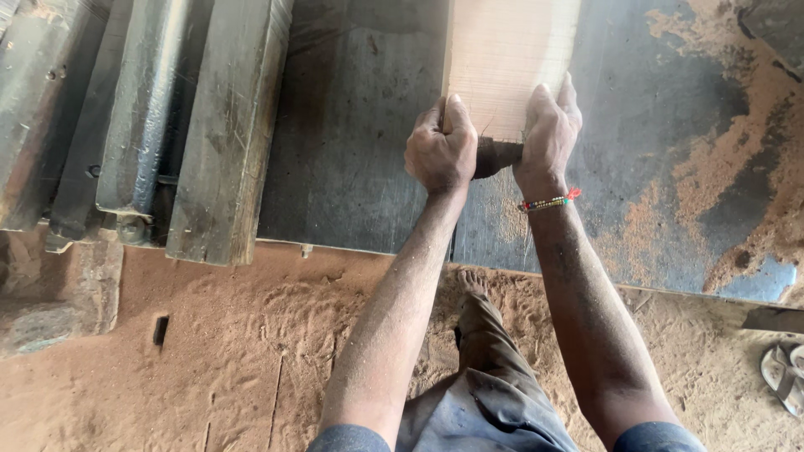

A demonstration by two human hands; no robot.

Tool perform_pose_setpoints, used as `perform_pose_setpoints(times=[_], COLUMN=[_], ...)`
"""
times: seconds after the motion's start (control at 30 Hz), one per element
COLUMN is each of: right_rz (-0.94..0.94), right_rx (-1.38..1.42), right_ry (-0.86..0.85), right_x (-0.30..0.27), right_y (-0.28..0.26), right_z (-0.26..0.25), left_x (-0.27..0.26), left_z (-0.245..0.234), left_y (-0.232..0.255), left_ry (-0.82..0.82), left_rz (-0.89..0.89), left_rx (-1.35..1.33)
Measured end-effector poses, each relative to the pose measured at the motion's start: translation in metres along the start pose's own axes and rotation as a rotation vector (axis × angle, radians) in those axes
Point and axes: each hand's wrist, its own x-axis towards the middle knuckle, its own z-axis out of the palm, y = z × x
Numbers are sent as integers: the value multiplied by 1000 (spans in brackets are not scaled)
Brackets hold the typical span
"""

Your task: The person manipulates and checks various pieces of wood by hand on a workshop surface, turning them over and moving them to different positions.

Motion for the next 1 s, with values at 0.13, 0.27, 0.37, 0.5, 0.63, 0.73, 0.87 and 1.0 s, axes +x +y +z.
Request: perform_pose_setpoints(times=[0.13,0.27,0.37,0.5,0.63,0.73,0.87,1.0], right_rz=[-74,-27,27,53,87,98,81,73], right_rx=[-214,-157,-65,1,47,34,109,106], right_ry=[6,22,31,11,-14,-16,-73,-63], right_x=[13,34,50,69,85,97,109,124], right_y=[8,21,32,42,49,52,59,62], right_z=[-2,-5,-6,-8,-10,-10,-9,-7], left_x=[12,29,39,55,70,80,89,100], left_z=[12,25,34,45,49,50,52,62], left_y=[-3,-12,-22,-26,-22,-14,-11,-10], left_ry=[-67,-134,-74,-166,-304,-291,-304,-310], left_rz=[-76,-62,42,-13,-35,23,23,70], left_rx=[7,-25,-87,-131,-11,-28,-45,-109])
